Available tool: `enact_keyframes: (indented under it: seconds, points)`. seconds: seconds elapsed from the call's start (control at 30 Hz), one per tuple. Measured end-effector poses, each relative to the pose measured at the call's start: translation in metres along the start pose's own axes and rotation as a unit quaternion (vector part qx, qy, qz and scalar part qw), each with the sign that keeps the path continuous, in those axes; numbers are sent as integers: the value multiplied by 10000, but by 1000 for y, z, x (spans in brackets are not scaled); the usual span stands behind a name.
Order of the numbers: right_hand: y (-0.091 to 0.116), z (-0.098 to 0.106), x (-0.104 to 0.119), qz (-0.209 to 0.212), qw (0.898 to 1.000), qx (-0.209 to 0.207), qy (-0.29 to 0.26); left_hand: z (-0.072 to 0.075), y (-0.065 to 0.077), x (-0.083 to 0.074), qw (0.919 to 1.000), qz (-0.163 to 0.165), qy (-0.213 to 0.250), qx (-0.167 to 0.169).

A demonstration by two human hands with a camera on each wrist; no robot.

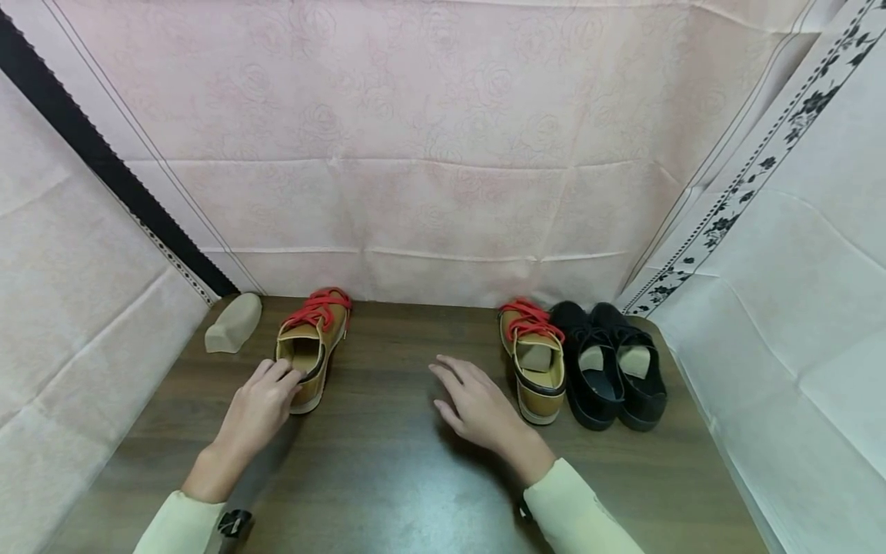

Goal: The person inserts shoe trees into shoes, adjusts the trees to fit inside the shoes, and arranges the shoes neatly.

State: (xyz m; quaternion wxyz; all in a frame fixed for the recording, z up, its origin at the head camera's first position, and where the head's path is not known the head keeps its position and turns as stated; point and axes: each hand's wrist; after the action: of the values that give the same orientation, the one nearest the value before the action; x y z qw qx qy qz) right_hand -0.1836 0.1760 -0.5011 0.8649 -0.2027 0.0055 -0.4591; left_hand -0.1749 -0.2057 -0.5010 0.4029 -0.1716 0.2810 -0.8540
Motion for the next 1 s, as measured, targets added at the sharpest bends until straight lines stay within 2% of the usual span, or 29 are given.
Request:
enact_keyframes:
  seconds: [0.1,0.43,1.0]
  points:
    - [-4,-2,2,-6,10000,48,-34,0,1,0,10000,-19,15,-29]
    - [-13,-3,4,252,9995,-183,-22,-1,-2,-3,9997,-135,183,-64]
    - [-20,-9,5,128,9999,7,-47,-5,-11,-21,9990,-312,325,60]
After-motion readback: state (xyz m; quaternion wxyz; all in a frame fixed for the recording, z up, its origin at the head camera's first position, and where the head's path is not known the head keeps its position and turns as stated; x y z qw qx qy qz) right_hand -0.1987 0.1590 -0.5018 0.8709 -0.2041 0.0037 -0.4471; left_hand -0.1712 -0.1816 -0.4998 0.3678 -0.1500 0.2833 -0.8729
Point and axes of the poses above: each hand's wrist, its own y-axis away from the middle knuckle, its own z-axis out of the back of the hand, x = y × z, and after that the axes turned 8 degrees about -z, right-handed
